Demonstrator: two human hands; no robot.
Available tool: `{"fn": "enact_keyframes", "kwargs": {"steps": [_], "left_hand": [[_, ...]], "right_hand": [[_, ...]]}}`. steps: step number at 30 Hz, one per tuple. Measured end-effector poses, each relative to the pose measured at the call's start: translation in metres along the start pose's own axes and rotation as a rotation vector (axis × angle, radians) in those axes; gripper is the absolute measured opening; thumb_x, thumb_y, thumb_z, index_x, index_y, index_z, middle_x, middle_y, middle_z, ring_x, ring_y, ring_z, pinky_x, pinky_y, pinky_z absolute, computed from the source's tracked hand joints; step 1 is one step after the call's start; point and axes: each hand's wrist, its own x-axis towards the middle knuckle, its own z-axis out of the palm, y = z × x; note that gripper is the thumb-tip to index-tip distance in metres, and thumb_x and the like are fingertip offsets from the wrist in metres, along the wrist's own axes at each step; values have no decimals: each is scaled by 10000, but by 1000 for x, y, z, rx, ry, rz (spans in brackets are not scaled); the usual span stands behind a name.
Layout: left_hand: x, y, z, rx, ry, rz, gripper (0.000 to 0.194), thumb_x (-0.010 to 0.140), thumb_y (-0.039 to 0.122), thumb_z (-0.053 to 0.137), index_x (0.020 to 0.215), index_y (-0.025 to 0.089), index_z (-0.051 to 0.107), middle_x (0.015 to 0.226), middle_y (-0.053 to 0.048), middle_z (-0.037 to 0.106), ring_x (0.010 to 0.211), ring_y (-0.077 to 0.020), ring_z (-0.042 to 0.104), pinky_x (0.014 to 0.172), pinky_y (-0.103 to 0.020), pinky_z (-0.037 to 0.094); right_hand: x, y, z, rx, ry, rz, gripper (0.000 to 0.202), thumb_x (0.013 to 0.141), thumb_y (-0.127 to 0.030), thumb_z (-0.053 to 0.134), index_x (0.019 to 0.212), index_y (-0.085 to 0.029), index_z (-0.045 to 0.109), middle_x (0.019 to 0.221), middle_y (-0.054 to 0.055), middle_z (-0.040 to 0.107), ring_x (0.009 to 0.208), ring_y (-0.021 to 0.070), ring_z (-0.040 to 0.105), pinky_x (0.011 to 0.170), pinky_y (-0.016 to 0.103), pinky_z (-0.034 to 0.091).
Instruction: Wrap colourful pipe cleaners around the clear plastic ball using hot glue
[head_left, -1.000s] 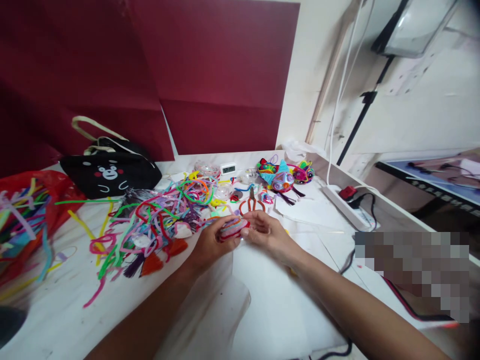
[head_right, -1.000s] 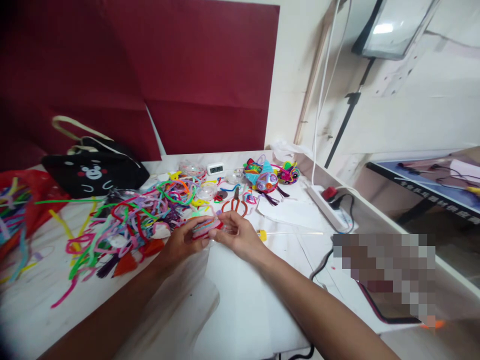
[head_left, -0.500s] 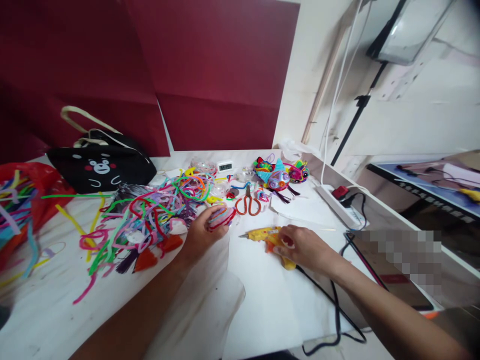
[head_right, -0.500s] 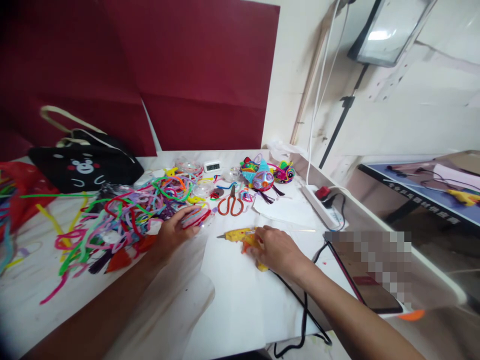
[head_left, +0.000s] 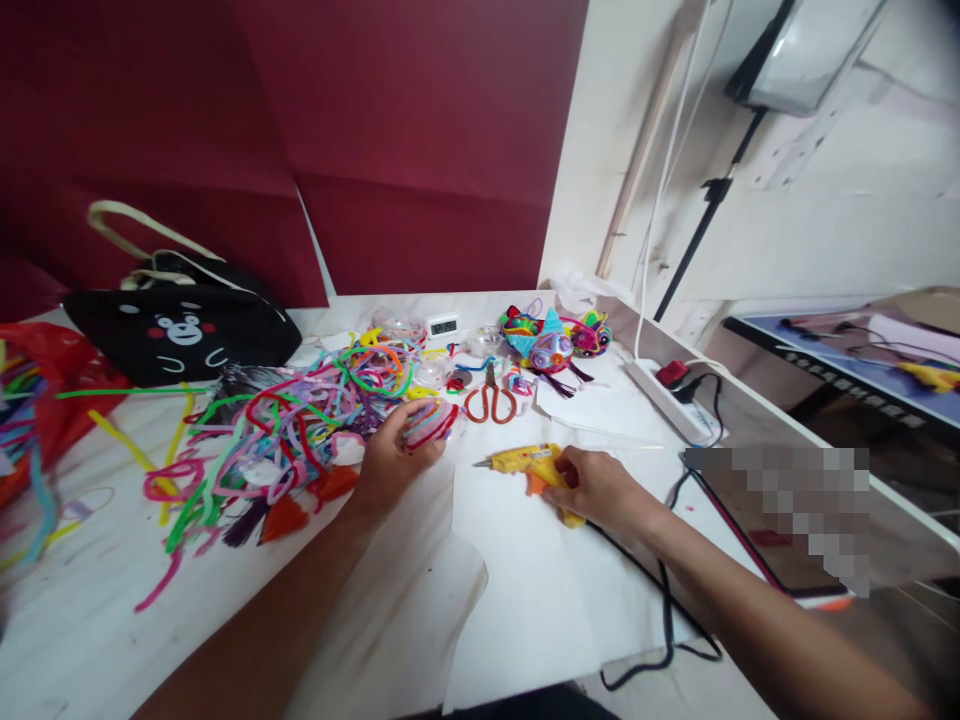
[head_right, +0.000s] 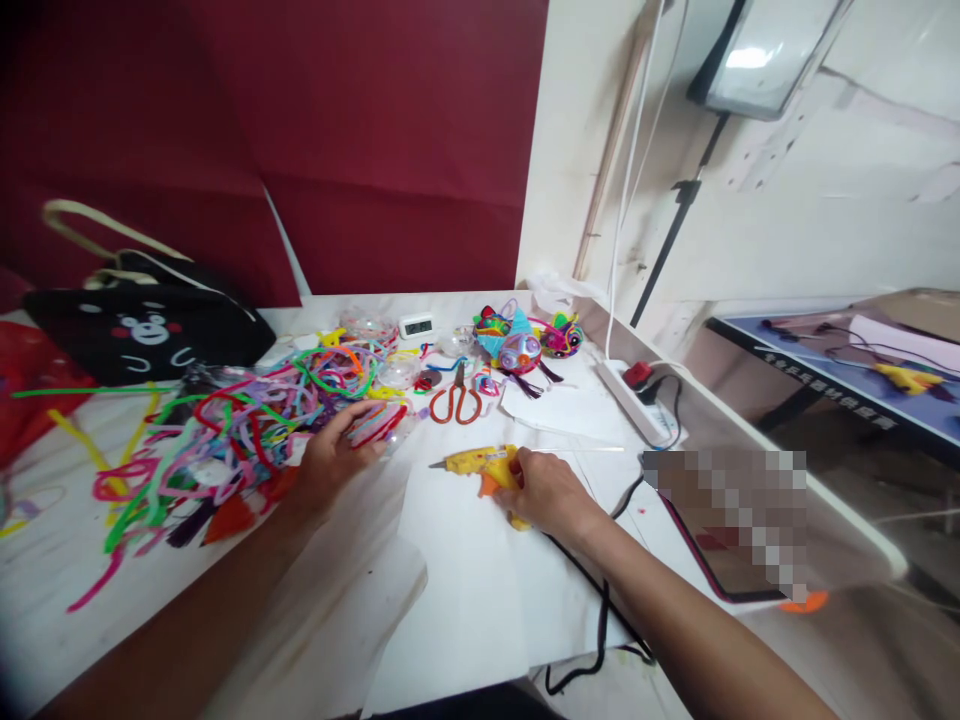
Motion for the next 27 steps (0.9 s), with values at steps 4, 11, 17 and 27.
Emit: {"fn": "enact_keyframes", "kwargs": {"steps": [4, 11, 17, 27], "left_hand": [[1, 2, -1, 11, 56, 4, 667, 624, 434, 871, 1238, 214, 733, 1251, -105, 845, 1152, -375, 793, 1023, -459, 653], [3, -2, -6, 40, 103, 4, 664, 683, 453, 873, 1287, 216, 731, 1296, -87, 836, 1170, -352, 785, 1001, -432, 656], [4, 3, -7, 67, 154, 10, 617, 680, 438, 847, 1254, 233, 751, 1276, -84, 843, 1217, -377, 770, 1001, -427, 651], [7, -10, -7, 62, 130, 51, 685, 702, 434, 843, 1315, 158, 712, 1310, -115, 821, 1235, -394, 758, 1068, -444, 621]], "right_hand": [[1, 2, 4, -29, -4, -17, 246, 932, -359, 773, 1067, -154, 783, 1046, 151, 833, 912, 291, 759, 729, 354, 454], [3, 9, 7, 159, 37, -50, 202, 854, -347, 818, 823, -196, 687, 820, 66, 754, 712, 199, 635, 625, 318, 401], [4, 11, -7, 588, 30, -65, 221, 746, -372, 806, 810, -217, 662, 678, -22, 635, 587, 158, 537, 552, 310, 416], [-4, -6, -36, 1122, 257, -229, 553, 645, -539, 1023, 1038, -238, 777, 860, 23, 715, 698, 164, 574, 594, 296, 471]]}}
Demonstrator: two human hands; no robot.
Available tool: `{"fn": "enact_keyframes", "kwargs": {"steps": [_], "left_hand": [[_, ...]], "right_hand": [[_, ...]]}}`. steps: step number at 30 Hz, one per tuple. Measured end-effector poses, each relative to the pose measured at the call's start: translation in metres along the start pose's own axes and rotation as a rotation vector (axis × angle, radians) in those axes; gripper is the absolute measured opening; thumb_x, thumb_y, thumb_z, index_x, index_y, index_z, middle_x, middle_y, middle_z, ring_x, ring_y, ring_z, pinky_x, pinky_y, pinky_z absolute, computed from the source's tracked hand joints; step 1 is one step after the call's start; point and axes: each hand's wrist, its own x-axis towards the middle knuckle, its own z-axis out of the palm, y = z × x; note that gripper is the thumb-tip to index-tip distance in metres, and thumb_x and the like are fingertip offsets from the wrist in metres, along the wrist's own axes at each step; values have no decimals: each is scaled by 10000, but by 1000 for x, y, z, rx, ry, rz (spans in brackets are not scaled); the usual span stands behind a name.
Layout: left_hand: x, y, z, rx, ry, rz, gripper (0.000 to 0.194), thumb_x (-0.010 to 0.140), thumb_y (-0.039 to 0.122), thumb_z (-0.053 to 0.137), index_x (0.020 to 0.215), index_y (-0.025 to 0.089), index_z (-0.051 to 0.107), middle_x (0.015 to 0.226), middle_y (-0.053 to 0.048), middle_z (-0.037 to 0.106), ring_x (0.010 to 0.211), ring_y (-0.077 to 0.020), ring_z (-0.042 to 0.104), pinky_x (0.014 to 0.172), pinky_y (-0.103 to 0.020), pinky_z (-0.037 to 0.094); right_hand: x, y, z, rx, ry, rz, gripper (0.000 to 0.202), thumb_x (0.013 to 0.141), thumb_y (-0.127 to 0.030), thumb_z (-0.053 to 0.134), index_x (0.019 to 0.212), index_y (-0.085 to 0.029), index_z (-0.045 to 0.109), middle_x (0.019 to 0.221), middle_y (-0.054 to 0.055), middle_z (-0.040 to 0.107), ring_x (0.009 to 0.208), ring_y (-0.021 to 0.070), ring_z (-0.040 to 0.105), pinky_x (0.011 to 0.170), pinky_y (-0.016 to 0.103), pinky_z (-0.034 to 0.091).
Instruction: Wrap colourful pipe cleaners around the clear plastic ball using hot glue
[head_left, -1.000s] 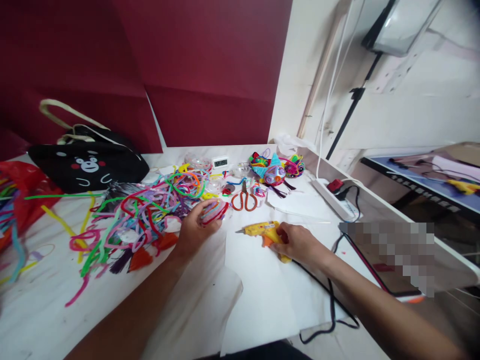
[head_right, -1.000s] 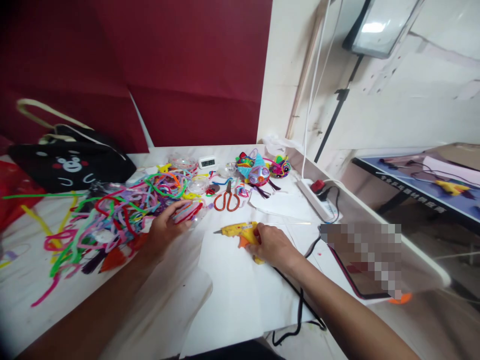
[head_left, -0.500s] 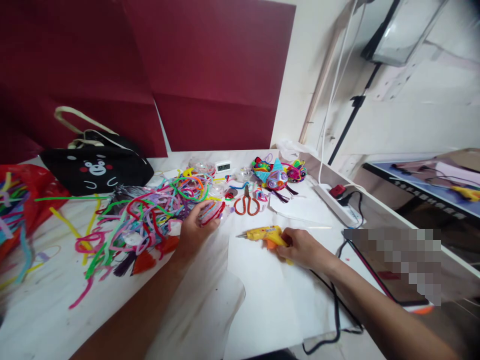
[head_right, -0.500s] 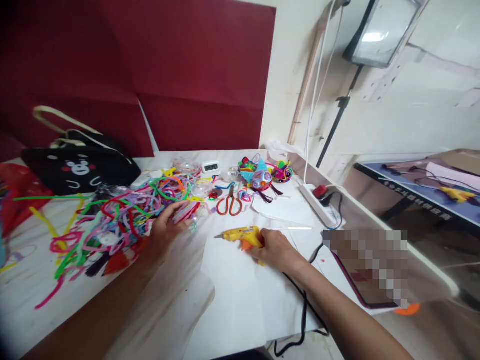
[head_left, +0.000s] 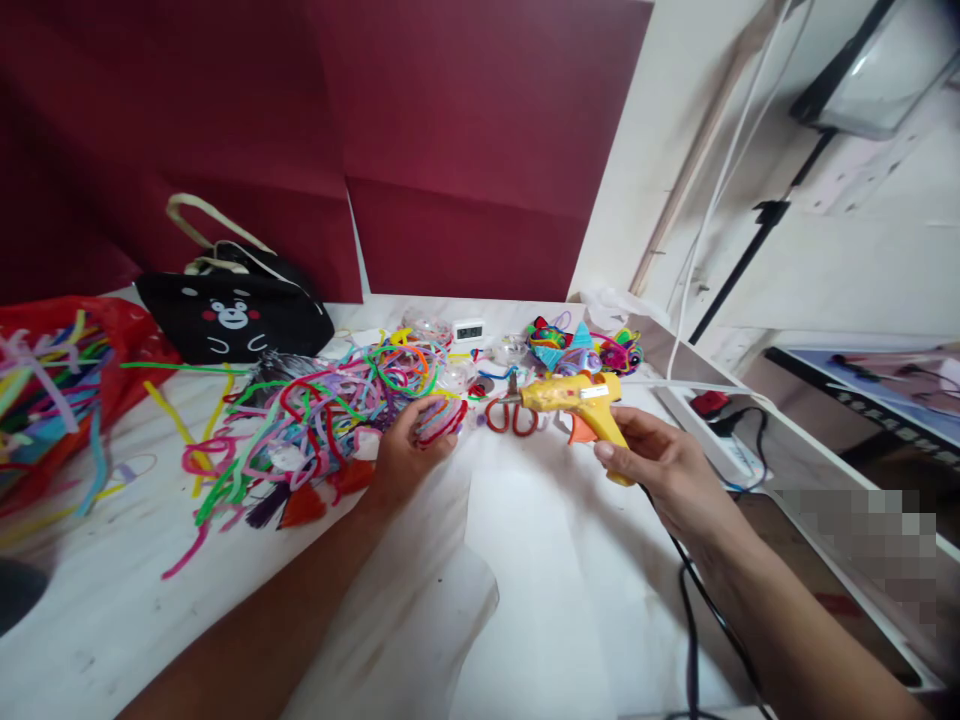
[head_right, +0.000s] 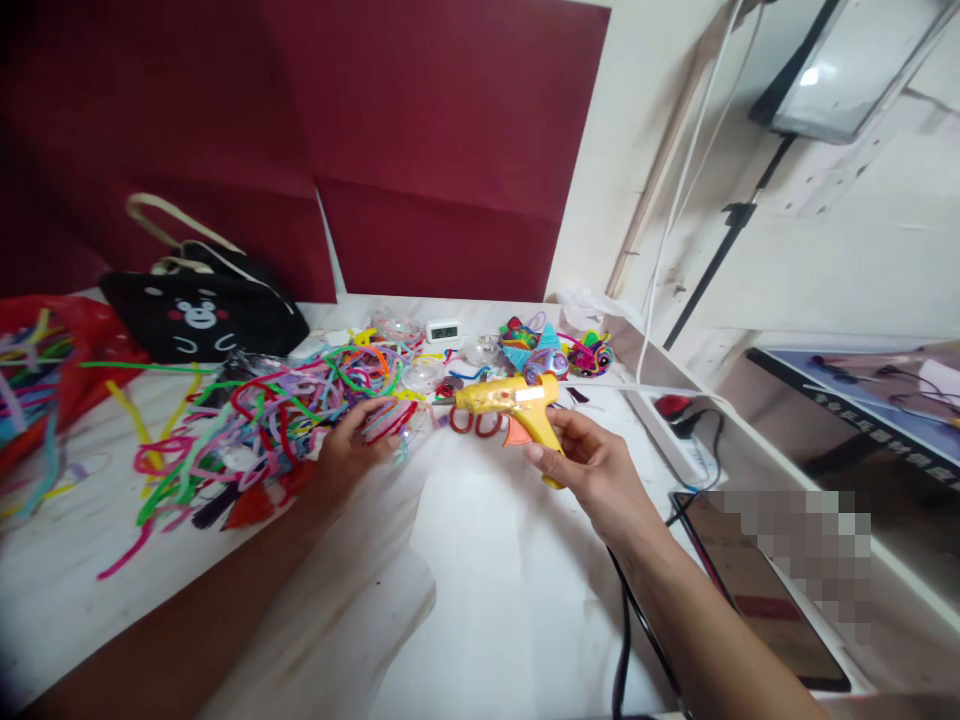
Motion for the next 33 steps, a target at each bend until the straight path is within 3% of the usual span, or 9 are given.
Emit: {"fn": "enact_keyframes", "kwargs": {"steps": [6, 10, 14, 21, 26, 33], "left_hand": [[-4, -4, -1, -2, -55, 38, 658, 709, 405, 874, 1318, 197, 738, 1431, -134, 773, 1343, -420, 707, 1148, -484, 594], [-3, -14, 0, -24, -68, 73, 658, 687, 462, 895, 1294, 242, 771, 1374, -125, 783, 1306, -399, 737, 1140, -467, 617], [-3, -21, 3, -29, -98, 75, 664, 698, 441, 901, 1320, 248, 771, 1388, -120, 779, 1317, -393, 732, 1197, -506, 585], [-7, -11, 7, -51, -124, 42, 636, 666, 388, 909, 1268, 241, 765, 1464, -108, 752, 1384, -387, 701, 1227, -501, 559], [-8, -7, 8, -32, -126, 52, 627, 643, 389, 919, 1235, 232, 783, 1448, -116, 760, 1399, -404, 689, 1251, -508, 534], [-10, -6, 9, -59, -134, 106, 663, 659, 428, 950, 1257, 201, 776, 1435, -147, 753, 1354, -411, 716, 1193, -516, 583]], "right_hand": [[5, 15, 13, 1, -44, -16, 528, 663, -585, 998, 931, -249, 692, 829, 0, 662, 641, 146, 511, 533, 276, 425], [1, 32, 18, -23, 0, -64, 529, 726, -609, 952, 1010, -276, 655, 913, 35, 694, 706, 192, 585, 524, 295, 448], [-3, 49, 18, -42, -64, -68, 504, 822, -614, 904, 1110, -284, 654, 1012, 92, 775, 824, 250, 696, 584, 332, 506], [-7, 73, 19, 3, -93, -60, 539, 852, -564, 906, 1222, -301, 616, 1123, 95, 833, 879, 267, 751, 613, 337, 555], [-10, 77, 20, -6, -77, -112, 516, 858, -534, 903, 1219, -306, 614, 1117, 77, 823, 884, 258, 744, 664, 348, 579], [-14, 69, 21, -96, -81, -211, 434, 876, -469, 864, 1168, -272, 611, 1006, 56, 784, 782, 209, 654, 607, 315, 503]]}}
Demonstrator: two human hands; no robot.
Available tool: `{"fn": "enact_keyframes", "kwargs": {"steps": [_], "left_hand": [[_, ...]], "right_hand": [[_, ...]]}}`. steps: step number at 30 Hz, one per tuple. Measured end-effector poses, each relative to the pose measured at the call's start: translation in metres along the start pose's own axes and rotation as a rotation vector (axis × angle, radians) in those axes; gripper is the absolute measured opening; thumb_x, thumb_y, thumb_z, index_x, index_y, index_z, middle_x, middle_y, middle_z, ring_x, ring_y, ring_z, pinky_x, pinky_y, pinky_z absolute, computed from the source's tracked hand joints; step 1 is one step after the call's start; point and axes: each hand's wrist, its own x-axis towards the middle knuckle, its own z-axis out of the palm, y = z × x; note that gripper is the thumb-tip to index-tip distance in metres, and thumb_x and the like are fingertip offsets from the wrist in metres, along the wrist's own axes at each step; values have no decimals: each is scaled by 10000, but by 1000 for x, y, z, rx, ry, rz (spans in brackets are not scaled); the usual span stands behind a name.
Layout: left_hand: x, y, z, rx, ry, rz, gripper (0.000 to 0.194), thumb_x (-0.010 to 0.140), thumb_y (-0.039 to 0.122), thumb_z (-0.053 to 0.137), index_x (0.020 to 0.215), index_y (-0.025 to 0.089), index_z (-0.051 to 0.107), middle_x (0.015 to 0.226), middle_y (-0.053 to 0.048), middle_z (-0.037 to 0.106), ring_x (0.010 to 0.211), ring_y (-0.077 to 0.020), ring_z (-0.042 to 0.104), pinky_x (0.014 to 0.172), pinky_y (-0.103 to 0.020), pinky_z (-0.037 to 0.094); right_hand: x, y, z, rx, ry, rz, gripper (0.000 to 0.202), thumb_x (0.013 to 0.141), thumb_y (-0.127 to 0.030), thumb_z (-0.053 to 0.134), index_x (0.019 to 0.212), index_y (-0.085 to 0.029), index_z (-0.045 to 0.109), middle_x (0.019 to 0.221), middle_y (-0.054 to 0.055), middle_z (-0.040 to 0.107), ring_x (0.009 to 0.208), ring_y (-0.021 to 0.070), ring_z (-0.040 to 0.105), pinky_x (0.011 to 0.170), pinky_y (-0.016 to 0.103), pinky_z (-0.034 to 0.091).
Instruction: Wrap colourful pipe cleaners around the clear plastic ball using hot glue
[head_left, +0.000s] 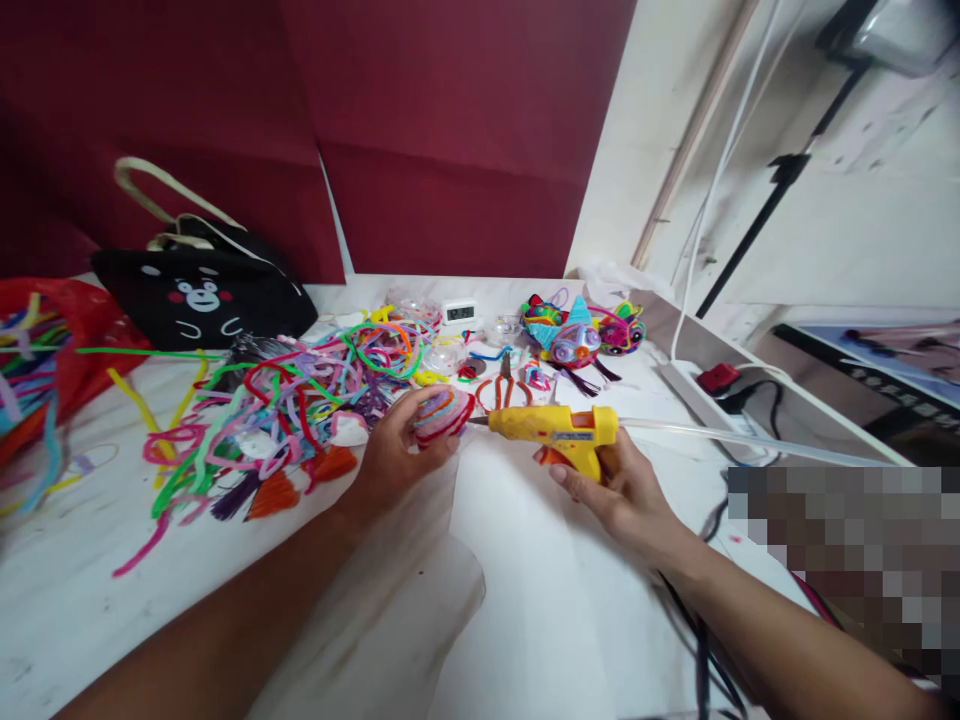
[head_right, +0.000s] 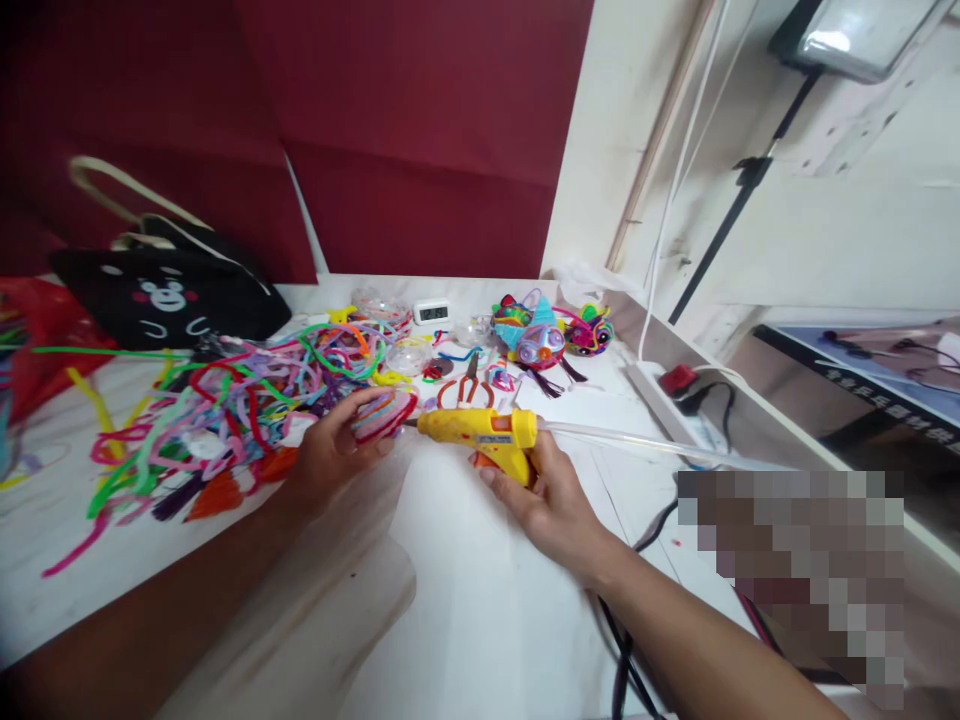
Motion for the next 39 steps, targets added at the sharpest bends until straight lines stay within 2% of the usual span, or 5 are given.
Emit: {"fn": "enact_keyframes", "kwargs": {"steps": [8, 17, 28, 35, 39], "left_hand": [[1, -5, -2, -1, 7, 31, 641, 670, 446, 953, 1256, 247, 788, 1388, -123, 771, 1336, -427, 714, 1198, -580, 559], [1, -6, -3, 31, 1, 15, 626, 664, 463, 947, 1245, 274, 811, 1393, -119, 771, 1351, -436, 698, 1230, -583, 524], [3, -7, -2, 96, -20, 93, 612, 694, 461, 879, 1247, 213, 797, 1364, -153, 771, 1298, -421, 727, 1185, -562, 560], [3, -10, -3, 101, -36, 99, 602, 698, 461, 872, 1251, 234, 803, 1389, -151, 775, 1309, -415, 728, 1154, -550, 592], [2, -9, -2, 98, -45, 90, 596, 707, 473, 865, 1254, 242, 803, 1423, -141, 769, 1345, -408, 716, 1205, -546, 568]], "right_hand": [[0, 3, -1, -58, -15, -34, 397, 893, -489, 832, 1146, -263, 626, 1025, 79, 804, 808, 238, 701, 610, 328, 531], [-1, 0, -1, -79, -26, -3, 402, 879, -503, 829, 1128, -265, 623, 1025, 87, 814, 930, 282, 776, 747, 367, 633], [-4, 3, -2, -144, -33, 0, 388, 908, -558, 797, 1091, -275, 604, 948, 53, 804, 846, 261, 743, 685, 357, 583], [-4, 7, -2, -70, -59, -13, 365, 917, -530, 800, 1094, -283, 598, 977, 48, 827, 869, 252, 771, 715, 347, 613], [-4, 9, -3, -102, -48, -25, 359, 902, -527, 812, 1068, -292, 598, 931, 33, 809, 826, 249, 754, 670, 340, 602]]}}
